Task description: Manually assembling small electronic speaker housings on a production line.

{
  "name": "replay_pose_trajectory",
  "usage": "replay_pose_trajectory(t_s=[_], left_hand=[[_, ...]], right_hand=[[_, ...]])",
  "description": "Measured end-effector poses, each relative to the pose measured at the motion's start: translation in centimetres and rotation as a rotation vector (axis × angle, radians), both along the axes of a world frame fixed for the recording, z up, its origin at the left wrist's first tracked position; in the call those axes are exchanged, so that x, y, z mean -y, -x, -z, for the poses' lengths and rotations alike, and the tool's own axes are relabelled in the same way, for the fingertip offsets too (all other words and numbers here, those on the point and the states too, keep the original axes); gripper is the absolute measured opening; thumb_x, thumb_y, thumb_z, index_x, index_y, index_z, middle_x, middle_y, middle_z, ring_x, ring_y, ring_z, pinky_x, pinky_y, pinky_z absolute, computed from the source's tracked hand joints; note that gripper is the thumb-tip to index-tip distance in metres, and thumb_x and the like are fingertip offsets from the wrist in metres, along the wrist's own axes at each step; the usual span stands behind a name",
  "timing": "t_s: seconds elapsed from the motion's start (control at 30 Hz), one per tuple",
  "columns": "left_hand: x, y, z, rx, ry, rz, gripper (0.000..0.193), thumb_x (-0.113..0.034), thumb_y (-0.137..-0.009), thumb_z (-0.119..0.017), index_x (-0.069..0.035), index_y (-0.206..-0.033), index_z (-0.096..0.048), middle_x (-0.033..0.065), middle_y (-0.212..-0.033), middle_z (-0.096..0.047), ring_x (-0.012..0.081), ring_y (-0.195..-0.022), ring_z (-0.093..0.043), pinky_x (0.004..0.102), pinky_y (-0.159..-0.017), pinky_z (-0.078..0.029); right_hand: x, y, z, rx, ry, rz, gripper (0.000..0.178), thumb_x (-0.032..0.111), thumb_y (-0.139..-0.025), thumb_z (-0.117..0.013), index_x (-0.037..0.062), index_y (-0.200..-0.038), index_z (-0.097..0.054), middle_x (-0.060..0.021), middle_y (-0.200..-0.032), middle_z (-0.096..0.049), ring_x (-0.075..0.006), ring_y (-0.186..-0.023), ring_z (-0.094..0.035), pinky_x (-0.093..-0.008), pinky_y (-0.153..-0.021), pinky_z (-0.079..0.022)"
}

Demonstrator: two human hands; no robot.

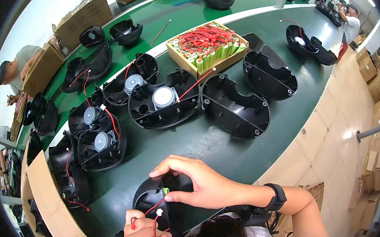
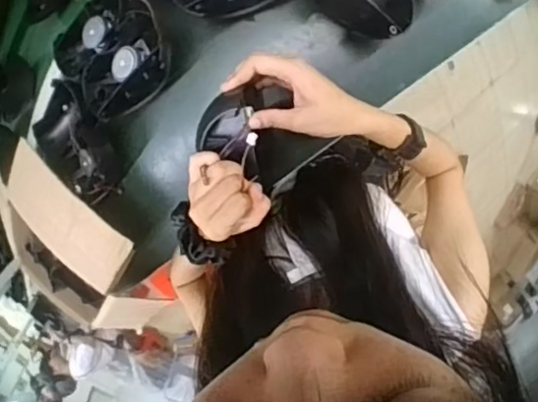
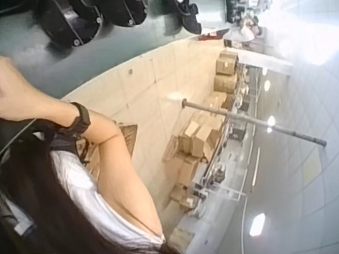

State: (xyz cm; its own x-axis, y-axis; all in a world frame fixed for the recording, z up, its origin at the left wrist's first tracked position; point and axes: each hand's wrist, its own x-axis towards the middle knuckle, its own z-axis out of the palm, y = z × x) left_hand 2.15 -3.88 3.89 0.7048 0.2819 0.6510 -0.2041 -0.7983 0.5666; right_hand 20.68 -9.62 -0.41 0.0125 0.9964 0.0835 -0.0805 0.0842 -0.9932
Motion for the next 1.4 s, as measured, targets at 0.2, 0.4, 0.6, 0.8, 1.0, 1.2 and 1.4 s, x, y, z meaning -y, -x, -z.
replay_pose_trajectory(t_s=[0.2, 0.4, 0.6, 0.8, 1.0, 1.2, 1.4], left_hand=[[0.4, 0.0, -0.2, -0.017, -0.032, 0.011, 0.028, 0.010, -0.062, -0.060, -0.007, -0.052, -0.040, 0.0037, -0.054, -0.045, 0.0212, -0.051, -0.048, 0.0340, -0.057, -0.039], [0.0, 1.7, 0.2, -0.034, 0.045, -0.082, 0.025, 0.008, -0.069, -0.059, -0.007, -0.056, -0.043, 0.0045, -0.060, -0.058, 0.0219, -0.054, -0.050, 0.0362, -0.060, -0.043], [-0.3, 1.2, 0.2, -0.013, 0.057, -0.113, 0.019, 0.004, -0.074, -0.060, -0.006, -0.063, -0.049, 0.0048, -0.064, -0.061, 0.0242, -0.059, -0.052, 0.0393, -0.064, -0.046], [0.2, 1.4, 0.6, -0.022, 0.036, -0.118, 0.014, -0.001, -0.079, -0.058, -0.005, -0.068, -0.050, 0.0073, -0.071, -0.063, 0.0260, -0.065, -0.056, 0.0426, -0.071, -0.047], [0.4, 0.9, 1.9, 0.007, 0.021, -0.191, 0.020, 0.001, -0.073, -0.060, -0.011, -0.061, -0.049, -0.0022, -0.057, -0.059, 0.0175, -0.053, -0.045, 0.0339, -0.061, -0.040], [0.6, 1.0, 1.1, -0.133, -0.106, -0.106, 0.023, 0.003, -0.067, -0.060, -0.013, -0.055, -0.049, -0.0061, -0.063, -0.061, 0.0135, -0.053, -0.046, 0.0324, -0.063, -0.041], [0.6, 0.4, 1.3, -0.084, -0.079, -0.019, 0.025, 0.004, -0.066, -0.062, -0.012, -0.055, -0.046, -0.0050, -0.061, -0.058, 0.0143, -0.054, -0.049, 0.0312, -0.060, -0.041]], right_hand=[[0.6, -0.9, -1.3, 0.257, -0.069, 0.032, 0.046, 0.008, -0.077, -0.071, 0.0018, -0.119, -0.053, -0.0126, -0.119, -0.056, -0.0248, -0.114, -0.053, -0.0357, -0.096, -0.042], [3.8, -4.7, -4.3, 0.892, -0.185, 0.861, 0.047, 0.014, -0.064, -0.080, 0.0017, -0.104, -0.057, -0.0116, -0.096, -0.059, -0.0240, -0.082, -0.058, -0.0315, -0.070, -0.046], [8.4, -6.7, -1.7, 0.925, 0.145, 1.057, 0.084, 0.018, -0.065, -0.082, -0.0005, -0.133, -0.037, -0.0148, -0.114, -0.052, -0.0222, -0.091, -0.055, -0.0309, -0.073, -0.047], [6.0, -9.2, 1.3, 0.423, -0.075, 0.936, 0.092, 0.013, -0.065, -0.082, 0.0010, -0.139, -0.029, -0.0135, -0.130, -0.042, -0.0210, -0.119, -0.045, -0.0320, -0.091, -0.042], [7.2, -9.4, -0.7, 0.188, -0.132, 0.725, 0.085, 0.047, -0.065, -0.072, -0.0029, -0.129, -0.046, -0.0109, -0.115, -0.048, -0.0217, -0.111, -0.048, -0.0326, -0.098, -0.034], [2.9, -2.9, -4.2, 0.509, 0.150, 0.105, 0.061, 0.047, -0.081, -0.065, 0.0004, -0.119, -0.053, -0.0141, -0.096, -0.048, -0.0262, -0.092, -0.049, -0.0336, -0.084, -0.040], [0.7, 0.0, -1.3, 0.095, -0.123, 0.227, 0.044, 0.025, -0.089, -0.061, -0.0016, -0.123, -0.053, -0.0129, -0.112, -0.055, -0.0194, -0.108, -0.050, -0.0298, -0.094, -0.040]])
